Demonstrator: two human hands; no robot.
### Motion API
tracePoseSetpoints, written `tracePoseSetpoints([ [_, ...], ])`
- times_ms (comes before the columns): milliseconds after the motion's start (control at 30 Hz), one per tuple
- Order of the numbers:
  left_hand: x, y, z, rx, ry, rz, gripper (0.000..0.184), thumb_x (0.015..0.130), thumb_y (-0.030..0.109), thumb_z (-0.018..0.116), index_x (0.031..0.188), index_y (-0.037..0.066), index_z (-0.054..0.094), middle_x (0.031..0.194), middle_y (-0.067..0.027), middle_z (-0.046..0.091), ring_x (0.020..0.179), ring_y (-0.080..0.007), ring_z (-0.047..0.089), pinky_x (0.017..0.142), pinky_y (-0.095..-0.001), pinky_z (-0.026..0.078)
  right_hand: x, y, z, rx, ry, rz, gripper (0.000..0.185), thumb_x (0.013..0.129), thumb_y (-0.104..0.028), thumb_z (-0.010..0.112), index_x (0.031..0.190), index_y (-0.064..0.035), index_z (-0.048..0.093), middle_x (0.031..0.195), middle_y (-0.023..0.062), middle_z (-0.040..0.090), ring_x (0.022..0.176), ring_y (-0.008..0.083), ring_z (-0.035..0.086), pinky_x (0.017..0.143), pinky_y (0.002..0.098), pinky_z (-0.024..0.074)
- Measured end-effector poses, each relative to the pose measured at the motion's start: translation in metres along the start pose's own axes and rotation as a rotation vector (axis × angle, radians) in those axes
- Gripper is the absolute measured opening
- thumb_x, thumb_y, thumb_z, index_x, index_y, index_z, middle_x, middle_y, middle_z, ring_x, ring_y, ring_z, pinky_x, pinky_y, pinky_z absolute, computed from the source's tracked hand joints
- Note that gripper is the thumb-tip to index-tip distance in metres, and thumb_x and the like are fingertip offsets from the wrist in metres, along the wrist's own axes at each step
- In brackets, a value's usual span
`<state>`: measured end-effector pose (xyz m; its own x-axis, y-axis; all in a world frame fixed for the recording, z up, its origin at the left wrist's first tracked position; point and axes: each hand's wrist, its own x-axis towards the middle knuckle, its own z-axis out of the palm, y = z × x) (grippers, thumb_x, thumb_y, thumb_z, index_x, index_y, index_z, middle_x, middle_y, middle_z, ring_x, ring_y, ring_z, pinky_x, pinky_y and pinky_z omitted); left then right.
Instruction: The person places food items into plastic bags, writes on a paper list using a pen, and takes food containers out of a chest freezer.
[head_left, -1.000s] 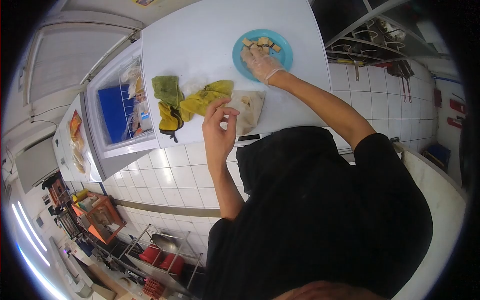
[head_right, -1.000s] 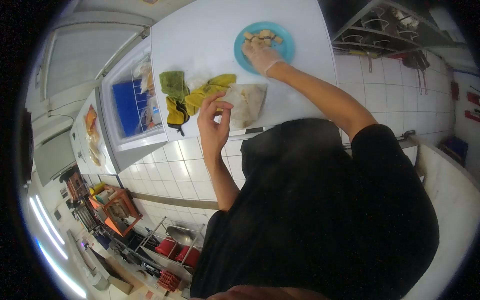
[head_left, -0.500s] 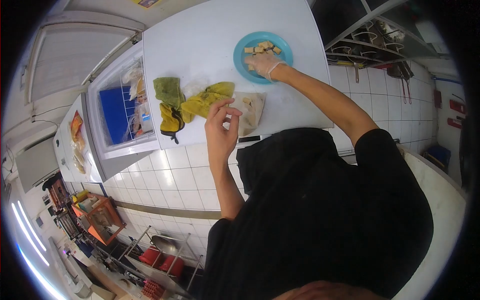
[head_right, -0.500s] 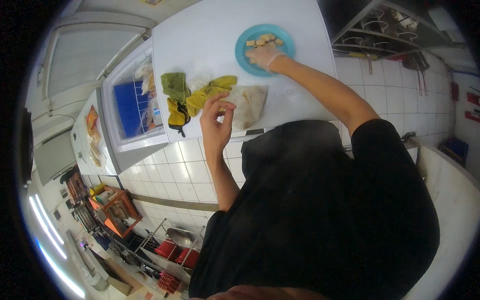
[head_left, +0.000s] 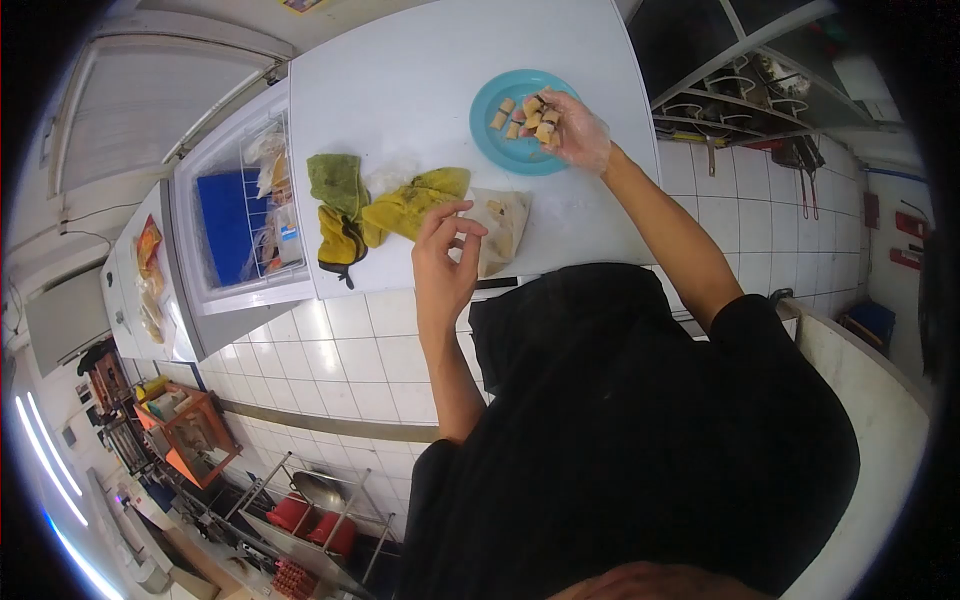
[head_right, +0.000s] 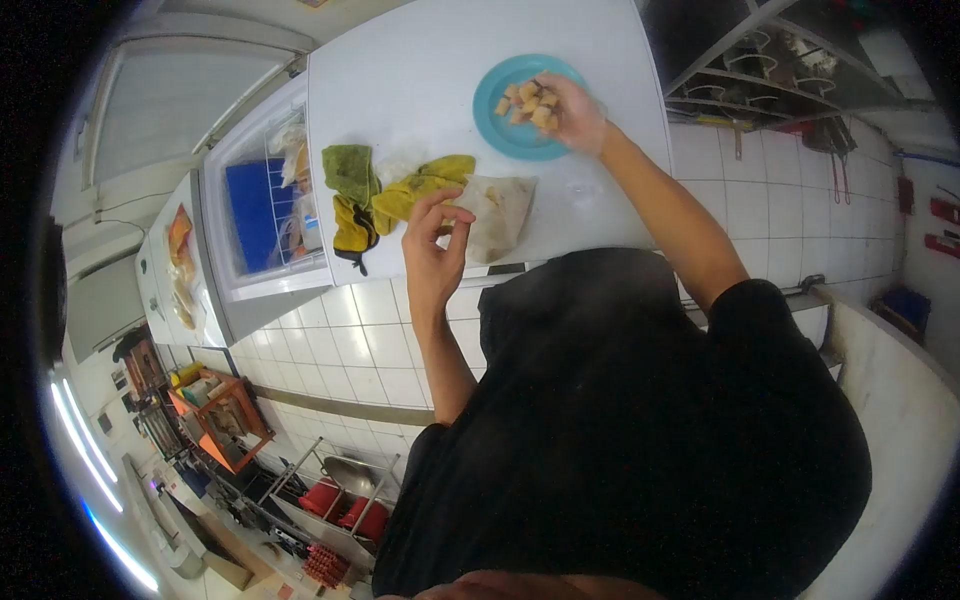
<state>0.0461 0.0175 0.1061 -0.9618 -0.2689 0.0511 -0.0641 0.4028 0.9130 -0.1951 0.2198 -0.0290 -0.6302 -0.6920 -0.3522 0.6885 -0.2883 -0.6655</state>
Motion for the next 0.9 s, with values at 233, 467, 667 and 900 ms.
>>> tracePoseSetpoints([
  [233, 0.001, -0.002, 0.002, 0.000, -0.016, 0.008, 0.013, 0.089, -0.007, 0.064, 0.093, 0.001, 0.073, 0.126, -0.0158, 0.070, 0.101, -0.0265, 0.071, 0.074, -0.0327, 0.058, -0.012, 0.004, 0.020, 0.038, 0.103, 0.019, 0.034, 0.104, -0.044, 0.058, 0.113, -0.0124, 0.065, 0.118, 0.0092, 0.072, 0.100, 0.0213, 0.072, 0.072, 0.0386, 0.0579],
  [467, 0.000, -0.003, 0.003, -0.008, -0.035, -0.038, 0.012, 0.090, -0.006, 0.066, 0.094, 0.002, 0.073, 0.127, -0.0149, 0.067, 0.111, -0.0256, 0.068, 0.082, -0.0337, 0.060, -0.047, -0.028, 0.082, -0.533, 0.170, 0.123, 0.051, 0.102, -0.045, 0.062, 0.139, -0.0118, 0.051, 0.111, 0.0044, 0.073, 0.082, 0.0125, 0.067, 0.057, 0.0314, 0.0532],
  [667, 0.000, -0.008, 0.005, -0.032, -0.040, -0.041, 0.011, 0.090, -0.007, 0.067, 0.093, 0.002, 0.072, 0.126, -0.0142, 0.061, 0.107, -0.0243, 0.067, 0.082, -0.0337, 0.060, -0.079, -0.028, 0.135, -0.619, -0.116, 0.127, 0.056, 0.103, -0.043, 0.065, 0.142, -0.0072, 0.046, 0.114, 0.0083, 0.070, 0.086, 0.0153, 0.068, 0.052, 0.0278, 0.0509],
  [900, -0.001, -0.008, -0.001, -0.036, 0.003, -0.002, 0.011, 0.088, -0.008, 0.065, 0.091, 0.001, 0.072, 0.122, -0.0165, 0.061, 0.101, -0.0257, 0.068, 0.078, -0.0338, 0.060, -0.080, 0.004, 0.145, -0.505, 0.034, 0.242, 0.043, 0.108, -0.037, 0.061, 0.138, -0.0123, 0.043, 0.117, 0.0091, 0.069, 0.088, 0.0155, 0.067, 0.050, 0.0279, 0.0493],
])
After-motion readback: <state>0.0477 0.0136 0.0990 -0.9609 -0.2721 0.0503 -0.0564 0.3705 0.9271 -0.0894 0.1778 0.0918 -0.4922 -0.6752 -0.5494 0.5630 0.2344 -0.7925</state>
